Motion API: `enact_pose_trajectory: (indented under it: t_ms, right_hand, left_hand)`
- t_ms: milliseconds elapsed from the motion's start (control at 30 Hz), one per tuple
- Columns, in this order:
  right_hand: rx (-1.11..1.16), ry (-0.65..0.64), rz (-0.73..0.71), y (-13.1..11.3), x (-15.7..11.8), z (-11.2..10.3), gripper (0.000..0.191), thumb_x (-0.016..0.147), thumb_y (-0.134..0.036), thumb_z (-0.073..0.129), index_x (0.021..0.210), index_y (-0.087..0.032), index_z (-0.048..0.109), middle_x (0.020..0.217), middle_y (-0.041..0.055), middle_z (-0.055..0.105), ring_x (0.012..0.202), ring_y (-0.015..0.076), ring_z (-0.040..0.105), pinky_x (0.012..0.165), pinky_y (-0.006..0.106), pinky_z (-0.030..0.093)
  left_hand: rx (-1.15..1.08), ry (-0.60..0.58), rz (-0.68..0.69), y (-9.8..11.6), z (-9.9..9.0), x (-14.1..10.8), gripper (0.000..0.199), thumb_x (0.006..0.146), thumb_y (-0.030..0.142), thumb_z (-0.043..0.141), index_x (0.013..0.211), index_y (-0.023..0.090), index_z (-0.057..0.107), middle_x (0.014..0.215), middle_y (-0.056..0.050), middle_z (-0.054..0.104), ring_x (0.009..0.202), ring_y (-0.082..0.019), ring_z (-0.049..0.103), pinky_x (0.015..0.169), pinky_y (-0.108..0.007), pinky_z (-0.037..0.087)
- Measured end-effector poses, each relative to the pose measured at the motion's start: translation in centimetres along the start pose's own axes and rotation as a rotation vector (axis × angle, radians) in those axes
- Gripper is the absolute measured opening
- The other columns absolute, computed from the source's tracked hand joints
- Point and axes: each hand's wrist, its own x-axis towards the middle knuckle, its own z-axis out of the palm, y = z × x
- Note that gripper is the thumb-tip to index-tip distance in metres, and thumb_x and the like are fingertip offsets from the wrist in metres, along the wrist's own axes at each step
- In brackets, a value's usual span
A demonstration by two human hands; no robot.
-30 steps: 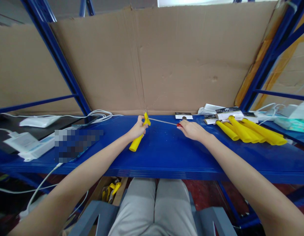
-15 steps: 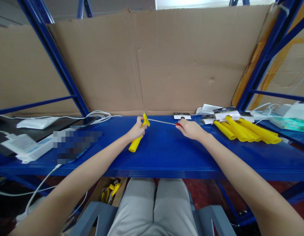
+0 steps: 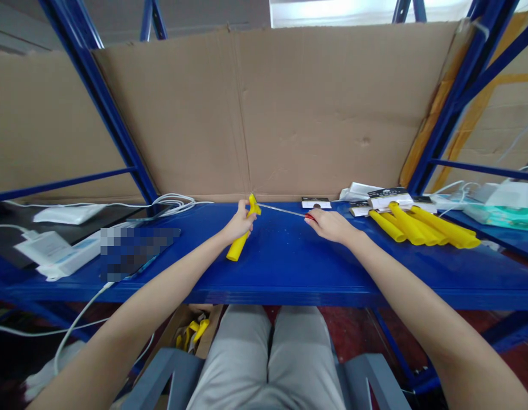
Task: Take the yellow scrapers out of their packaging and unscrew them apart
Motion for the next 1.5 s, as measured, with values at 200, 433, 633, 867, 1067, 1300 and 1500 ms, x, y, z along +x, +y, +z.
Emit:
enact_pose_trajectory:
  t_ms: [200, 433, 633, 867, 1067, 1300, 1500]
  right_hand:
    - [-0.031, 0.091, 0.004, 0.72, -0.14, 0.28, 0.029, 0.094, -0.035, 0.040, 0.105, -0.017, 0.059, 0.103, 0.0139, 0.071, 0.087, 0.0254, 0.068, 0.067, 0.031, 0.046]
    - [-0.047, 0.026, 0.062, 0.33, -0.28, -0.21, 0.033, 0.094, -0.038, 0.041, 0.108, -0.014, 0.058, 0.096, 0.0136, 0.073, 0.083, 0.0272, 0.069, 0.067, 0.032, 0.046]
    - [-0.020, 0.004, -0.037, 0.09, -0.09, -0.16, 0.027, 0.095, -0.034, 0.039, 0.098, -0.017, 0.060, 0.096, 0.0125, 0.072, 0.084, 0.0235, 0.068, 0.068, 0.029, 0.045]
    - [-0.049, 0.030, 0.051, 0.49, -0.15, 0.08, 0.026, 0.092, -0.037, 0.045, 0.101, -0.017, 0.058, 0.088, 0.0107, 0.073, 0.073, 0.0246, 0.068, 0.059, 0.029, 0.041]
    - [-0.002, 0.030, -0.033, 0.31, -0.02, 0.27, 0.031, 0.096, -0.035, 0.036, 0.098, -0.016, 0.060, 0.098, 0.0135, 0.072, 0.086, 0.0245, 0.068, 0.069, 0.029, 0.044]
    - [-0.088, 0.036, 0.044, 0.29, -0.15, 0.13, 0.026, 0.092, -0.036, 0.045, 0.104, -0.018, 0.058, 0.093, 0.0105, 0.073, 0.078, 0.0247, 0.068, 0.061, 0.029, 0.041]
    - [-0.094, 0.018, -0.009, 0.06, 0.00, 0.04, 0.033, 0.096, -0.035, 0.036, 0.103, -0.013, 0.060, 0.100, 0.0149, 0.071, 0.085, 0.0244, 0.067, 0.068, 0.030, 0.044]
  left_hand:
    - [0.020, -0.020, 0.011, 0.04, 0.11, -0.01, 0.031, 0.092, 0.017, 0.038, 0.120, 0.022, 0.026, 0.064, 0.007, 0.049, 0.039, -0.007, 0.045, 0.045, -0.019, 0.043]
    - [0.011, -0.029, 0.024, -0.10, 0.44, 0.03, 0.031, 0.091, 0.014, 0.037, 0.118, 0.022, 0.023, 0.061, 0.008, 0.048, 0.041, -0.009, 0.046, 0.046, -0.020, 0.043]
    - [0.037, -0.018, 0.004, -0.37, 0.38, 0.25, 0.033, 0.091, 0.014, 0.037, 0.121, 0.020, 0.024, 0.065, 0.004, 0.053, 0.045, -0.011, 0.050, 0.048, -0.023, 0.045]
    - [0.027, -0.027, -0.001, -0.64, 0.67, 0.40, 0.035, 0.091, 0.014, 0.039, 0.122, 0.018, 0.023, 0.064, 0.005, 0.050, 0.044, -0.010, 0.048, 0.047, -0.020, 0.043]
    - [0.050, -0.018, -0.044, -0.34, 0.51, 0.20, 0.034, 0.092, 0.015, 0.037, 0.122, 0.018, 0.024, 0.063, 0.004, 0.051, 0.045, -0.010, 0.049, 0.048, -0.021, 0.043]
    - [0.040, -0.038, -0.040, -0.49, 0.69, 0.32, 0.033, 0.092, 0.014, 0.038, 0.121, 0.018, 0.023, 0.067, 0.004, 0.051, 0.045, -0.009, 0.047, 0.048, -0.020, 0.043]
    - [0.051, -0.035, -0.041, -0.47, 0.60, 0.34, 0.032, 0.092, 0.015, 0.037, 0.121, 0.017, 0.023, 0.067, 0.003, 0.052, 0.044, -0.010, 0.047, 0.048, -0.022, 0.043]
